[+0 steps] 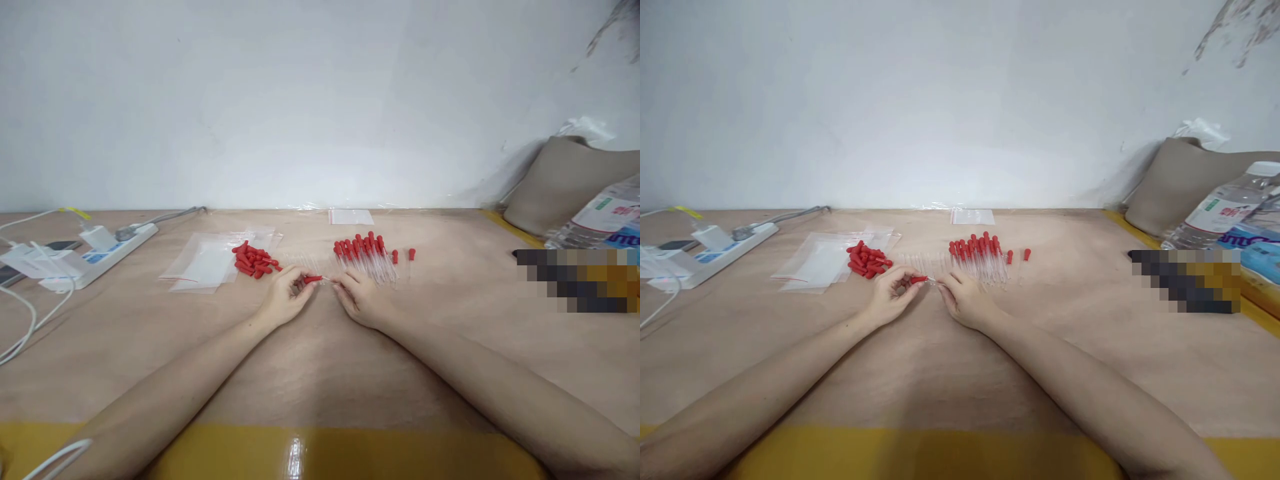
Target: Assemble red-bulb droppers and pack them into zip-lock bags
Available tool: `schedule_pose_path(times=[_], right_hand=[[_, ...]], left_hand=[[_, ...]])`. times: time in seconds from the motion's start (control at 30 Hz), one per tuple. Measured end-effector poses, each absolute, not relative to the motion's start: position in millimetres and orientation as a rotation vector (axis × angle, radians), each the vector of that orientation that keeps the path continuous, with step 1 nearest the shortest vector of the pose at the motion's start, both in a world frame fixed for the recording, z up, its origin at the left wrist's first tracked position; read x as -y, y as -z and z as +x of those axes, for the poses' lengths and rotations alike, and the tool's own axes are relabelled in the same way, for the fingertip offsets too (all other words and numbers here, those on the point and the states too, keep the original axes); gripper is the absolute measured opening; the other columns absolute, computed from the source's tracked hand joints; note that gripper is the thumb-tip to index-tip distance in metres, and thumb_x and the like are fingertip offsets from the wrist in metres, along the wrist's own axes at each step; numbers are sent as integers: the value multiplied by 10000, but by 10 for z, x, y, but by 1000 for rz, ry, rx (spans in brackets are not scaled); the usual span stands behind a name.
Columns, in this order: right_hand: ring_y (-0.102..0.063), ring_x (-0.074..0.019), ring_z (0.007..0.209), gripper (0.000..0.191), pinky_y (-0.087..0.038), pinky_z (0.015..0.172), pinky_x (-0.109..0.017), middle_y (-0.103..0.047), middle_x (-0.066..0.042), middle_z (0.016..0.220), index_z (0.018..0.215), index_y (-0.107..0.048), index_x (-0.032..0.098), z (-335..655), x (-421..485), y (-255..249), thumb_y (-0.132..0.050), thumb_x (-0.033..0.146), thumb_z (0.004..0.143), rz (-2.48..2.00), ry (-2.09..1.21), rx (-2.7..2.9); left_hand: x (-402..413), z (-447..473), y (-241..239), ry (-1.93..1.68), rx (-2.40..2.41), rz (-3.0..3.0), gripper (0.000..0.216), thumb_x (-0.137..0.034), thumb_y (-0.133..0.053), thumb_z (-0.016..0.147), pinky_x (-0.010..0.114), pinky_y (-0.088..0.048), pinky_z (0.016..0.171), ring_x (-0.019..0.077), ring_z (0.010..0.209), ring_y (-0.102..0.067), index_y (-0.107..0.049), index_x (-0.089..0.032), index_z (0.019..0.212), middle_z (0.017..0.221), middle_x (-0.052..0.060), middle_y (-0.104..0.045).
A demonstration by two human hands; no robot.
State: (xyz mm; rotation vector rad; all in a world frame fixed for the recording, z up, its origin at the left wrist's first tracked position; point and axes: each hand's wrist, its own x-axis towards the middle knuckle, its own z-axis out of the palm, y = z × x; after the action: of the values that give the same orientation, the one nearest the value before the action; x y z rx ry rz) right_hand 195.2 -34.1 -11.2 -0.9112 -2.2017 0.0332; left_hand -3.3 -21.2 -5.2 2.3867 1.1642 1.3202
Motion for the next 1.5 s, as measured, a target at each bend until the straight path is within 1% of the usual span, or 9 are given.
schedule_pose_path(times=[0.07, 0.23, 0.43, 0.63, 0.77, 0.93, 1.27, 1.4, 1.5], right_hand=[[-514, -152, 718, 245, -360, 663, -284, -572, -58, 829, 1027, -560, 180, 1956, 345, 100, -369, 242, 888, -933, 43, 2217], [-493, -116, 630, 255, -282, 657, -291, -604, -28, 774, 1028, -610, 208, 1997, 317, 94, -412, 289, 890, -956, 149, 2205], [-506, -99, 641, 230, -259, 705, -301, -613, -12, 766, 1005, -636, 247, 2084, 230, 142, -444, 277, 880, -858, 135, 2226], [-504, -97, 642, 221, -243, 713, -307, -620, -7, 766, 972, -651, 263, 2118, 204, 154, -452, 265, 875, -834, 247, 2280], [-469, -98, 603, 227, -222, 679, -307, -619, -7, 738, 954, -651, 254, 2119, 227, 137, -438, 256, 875, -839, 342, 2298], [-460, -107, 585, 244, -203, 652, -310, -589, -5, 651, 850, -635, 188, 2085, 291, 85, -396, 226, 881, -784, 453, 2363], [-375, -95, 457, 297, -194, 613, -301, -590, -19, 594, 679, -554, 147, 1988, 289, 79, -345, 216, 878, -740, 424, 2489], [-421, -100, 479, 305, -218, 626, -289, -610, -11, 616, 701, -548, 156, 1954, 317, 85, -324, 218, 898, -816, 241, 2500], [-498, -125, 574, 237, -251, 632, -280, -627, -30, 699, 846, -557, 147, 1971, 334, 70, -362, 273, 896, -820, 142, 2450]], left_hand=[[203, -41, 48, -1313, -1137, 2400, 139, -270, -592, 763, 238, -447, 593, 118, 650, -541, -603, -168, 857, 731, 16, -604], [189, -68, 46, -1288, -980, 2458, 152, -284, -565, 800, 235, -441, 624, 116, 696, -576, -643, -190, 890, 804, 27, -651], [213, -87, 20, -1172, -992, 2716, 160, -325, -549, 811, 310, -358, 723, 142, 741, -583, -659, -231, 880, 806, 17, -677], [244, -75, 1, -1024, -1025, 2820, 212, -369, -513, 827, 322, -311, 730, 140, 713, -564, -660, -218, 841, 770, 17, -669], [249, -71, 5, -989, -1021, 2837, 219, -371, -502, 831, 324, -301, 757, 132, 686, -558, -647, -206, 831, 750, 14, -660], [266, -61, -12, -942, -965, 2820, 201, -351, -507, 828, 328, -297, 811, 116, 655, -545, -632, -193, 826, 693, 0, -631], [256, -34, 4, -880, -838, 2814, 195, -325, -494, 833, 312, -345, 763, 132, 668, -538, -629, -185, 848, 696, 24, -617], [254, -34, 4, -943, -831, 2780, 158, -303, -526, 817, 316, -340, 764, 132, 682, -550, -628, -184, 843, 718, 21, -631], [232, -70, 9, -1025, -899, 2662, 148, -317, -578, 787, 318, -340, 772, 127, 678, -566, -630, -199, 859, 737, 4, -656]])
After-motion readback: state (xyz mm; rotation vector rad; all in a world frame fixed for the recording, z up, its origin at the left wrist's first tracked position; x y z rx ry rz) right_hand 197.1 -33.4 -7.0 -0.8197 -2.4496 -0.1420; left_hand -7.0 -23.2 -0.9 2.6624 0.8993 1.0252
